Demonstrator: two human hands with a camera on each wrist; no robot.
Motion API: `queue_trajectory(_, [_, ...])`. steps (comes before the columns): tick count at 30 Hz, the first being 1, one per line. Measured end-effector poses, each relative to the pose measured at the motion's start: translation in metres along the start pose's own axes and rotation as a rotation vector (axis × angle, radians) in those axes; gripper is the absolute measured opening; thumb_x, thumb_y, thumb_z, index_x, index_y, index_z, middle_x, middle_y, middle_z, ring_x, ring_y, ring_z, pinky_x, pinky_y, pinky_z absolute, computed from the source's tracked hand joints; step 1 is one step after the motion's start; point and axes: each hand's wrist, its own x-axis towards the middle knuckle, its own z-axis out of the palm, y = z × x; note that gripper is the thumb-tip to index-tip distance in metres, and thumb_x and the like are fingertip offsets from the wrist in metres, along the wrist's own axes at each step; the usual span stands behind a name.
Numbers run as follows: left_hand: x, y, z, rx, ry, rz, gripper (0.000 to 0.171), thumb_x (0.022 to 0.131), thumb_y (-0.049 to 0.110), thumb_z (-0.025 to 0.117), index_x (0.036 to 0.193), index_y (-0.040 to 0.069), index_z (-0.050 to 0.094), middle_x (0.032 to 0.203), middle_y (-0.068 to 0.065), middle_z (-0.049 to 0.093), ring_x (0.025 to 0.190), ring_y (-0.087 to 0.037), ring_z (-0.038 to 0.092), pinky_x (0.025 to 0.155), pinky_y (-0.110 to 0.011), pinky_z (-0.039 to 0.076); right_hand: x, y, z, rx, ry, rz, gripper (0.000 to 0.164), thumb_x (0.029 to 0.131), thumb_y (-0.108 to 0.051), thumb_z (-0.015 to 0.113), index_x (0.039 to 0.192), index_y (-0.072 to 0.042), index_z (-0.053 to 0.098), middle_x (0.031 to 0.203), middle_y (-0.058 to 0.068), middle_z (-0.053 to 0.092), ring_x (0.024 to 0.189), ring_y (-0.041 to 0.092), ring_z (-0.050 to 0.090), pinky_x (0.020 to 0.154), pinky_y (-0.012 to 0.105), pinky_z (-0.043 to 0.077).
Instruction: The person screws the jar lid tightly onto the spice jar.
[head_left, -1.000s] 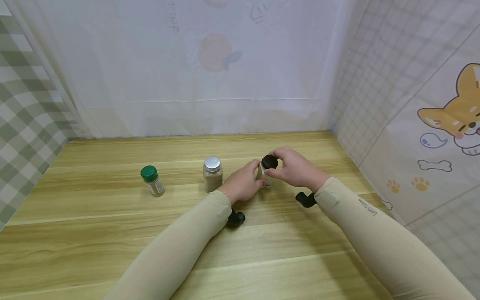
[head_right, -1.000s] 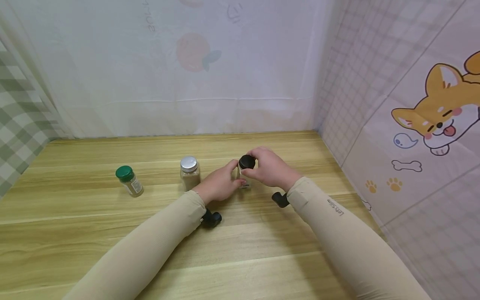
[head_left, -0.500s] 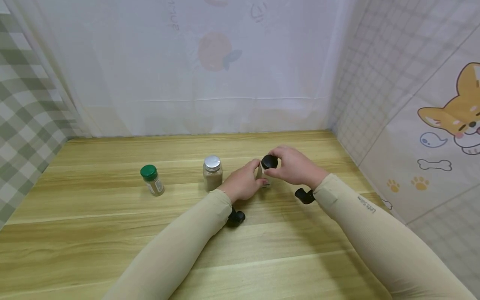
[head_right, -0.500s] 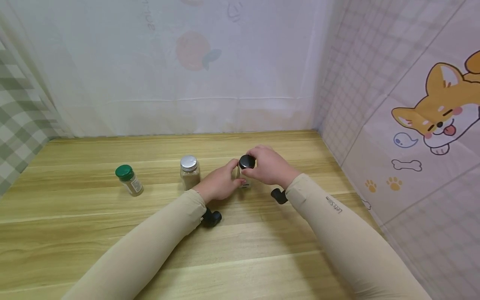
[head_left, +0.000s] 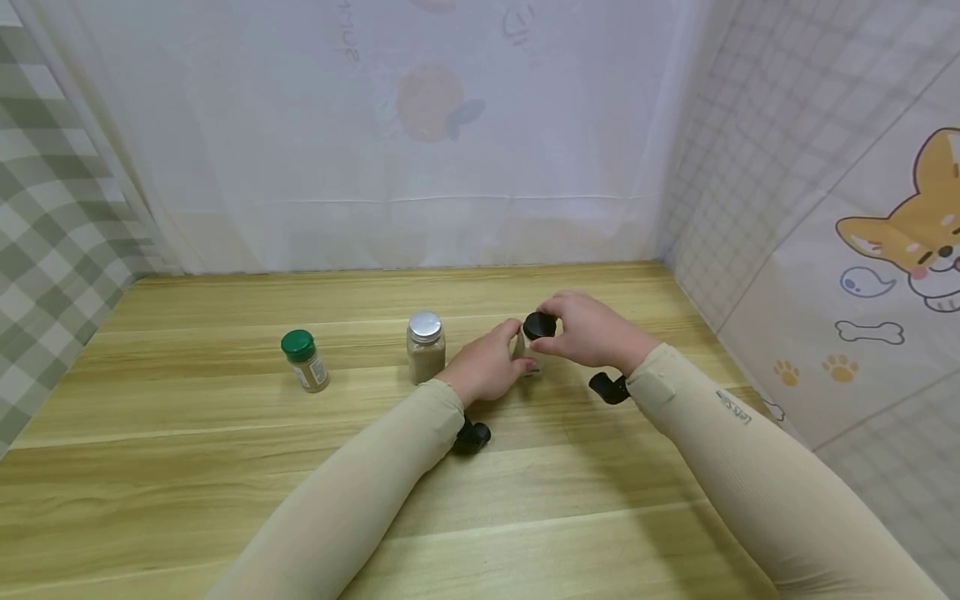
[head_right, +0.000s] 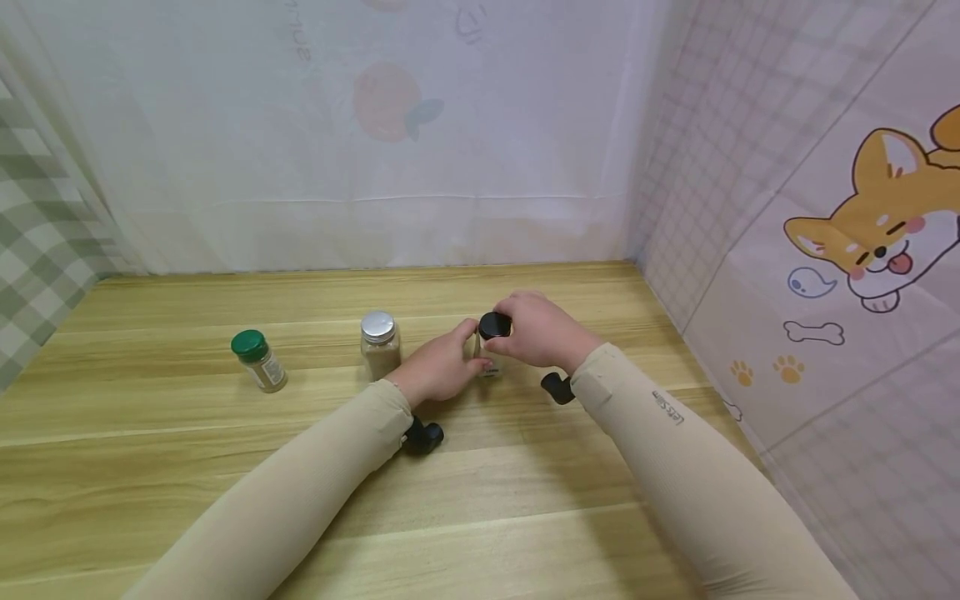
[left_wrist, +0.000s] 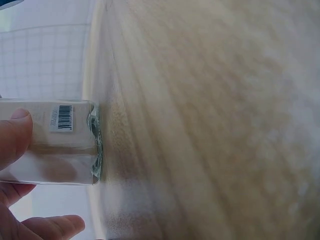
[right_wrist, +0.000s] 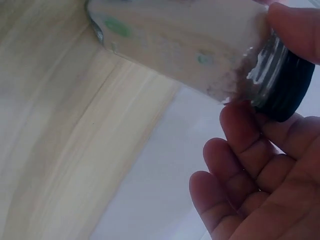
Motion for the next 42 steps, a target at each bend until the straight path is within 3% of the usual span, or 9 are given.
queue_trajectory(7, [-0.001, 0.001, -0.001, -0.002, -0.002, -0.005, 0.051, 0.105, 0.042, 0.065, 0.148, 0.026, 0.044, 0.152, -0.003, 0.058, 0.127, -0.022, 0.062, 0.108, -0.047, 0.051, -0.003, 0.004, 0.005, 0.119, 0.011, 0.036, 0.044, 0.095, -0.026, 0.08, 0.13, -0.002, 0.07, 0.122, 0.012, 0.072, 0.111, 0.031, 0.066, 0.097, 0.047, 0.052])
queue_trajectory(14, [-0.002, 0.001, -0.001, -0.011, -0.007, -0.008, 0.051, 0.105, 0.042, 0.065, 0.149, 0.025, 0.044, 0.153, -0.004, 0.057, 0.125, -0.022, 0.062, 0.107, -0.047, 0.051, -0.005, 0.009, 0.015, 0.276, 0.023, 0.072, 0.035, 0.098, -0.028, 0.077, 0.128, -0.011, 0.07, 0.125, 0.009, 0.072, 0.107, 0.026, 0.064, 0.094, 0.045, 0.05])
queue_trajectory(18, [-0.003, 0.001, -0.001, -0.006, -0.001, -0.006, 0.049, 0.105, 0.042, 0.065, 0.146, 0.025, 0.045, 0.148, -0.005, 0.06, 0.121, -0.022, 0.063, 0.104, -0.047, 0.052, -0.007, 0.013, 0.021, 0.367, 0.046, 0.07, 0.037, 0.099, -0.027, 0.076, 0.132, -0.011, 0.069, 0.125, 0.01, 0.072, 0.113, 0.026, 0.064, 0.098, 0.047, 0.05])
queue_trajectory(22, [-0.001, 0.002, 0.0, 0.014, 0.011, -0.008, 0.051, 0.104, 0.042, 0.066, 0.148, 0.024, 0.045, 0.148, -0.005, 0.061, 0.128, -0.023, 0.063, 0.107, -0.048, 0.052, -0.009, 0.016, 0.027, 0.446, 0.066, 0.056, 0.04, 0.099, -0.026, 0.076, 0.135, -0.011, 0.068, 0.126, 0.01, 0.072, 0.116, 0.027, 0.066, 0.097, 0.045, 0.053])
queue_trajectory(30, [0.002, 0.001, 0.002, 0.043, 0.014, -0.01, 0.053, 0.105, 0.044, 0.064, 0.149, 0.023, 0.044, 0.146, -0.005, 0.062, 0.125, -0.022, 0.064, 0.105, -0.047, 0.053, -0.012, 0.021, 0.032, 0.533, 0.044, 0.021, 0.072, 0.1, -0.026, 0.076, 0.16, -0.006, 0.041, 0.141, 0.021, 0.062, 0.12, 0.035, 0.067, 0.096, 0.042, 0.056])
queue_trajectory(35, [0.002, 0.0, 0.002, 0.04, 0.016, -0.008, 0.051, 0.104, 0.044, 0.066, 0.146, 0.023, 0.046, 0.142, -0.004, 0.063, 0.116, -0.021, 0.065, 0.099, -0.045, 0.054, -0.011, 0.021, 0.033, 0.561, 0.056, 0.004, 0.055, 0.105, -0.022, 0.068, 0.153, -0.005, 0.049, 0.142, 0.021, 0.061, 0.116, 0.036, 0.068, 0.094, 0.039, 0.056])
queue_trajectory(42, [0.001, 0.0, 0.001, 0.036, 0.008, -0.007, 0.053, 0.104, 0.044, 0.066, 0.148, 0.024, 0.044, 0.146, -0.005, 0.062, 0.122, -0.021, 0.064, 0.104, -0.045, 0.053, -0.009, 0.022, 0.038, 0.583, 0.088, 0.018, 0.045, 0.104, -0.022, 0.069, 0.144, -0.004, 0.057, 0.138, 0.018, 0.063, 0.115, 0.033, 0.067, 0.097, 0.042, 0.056])
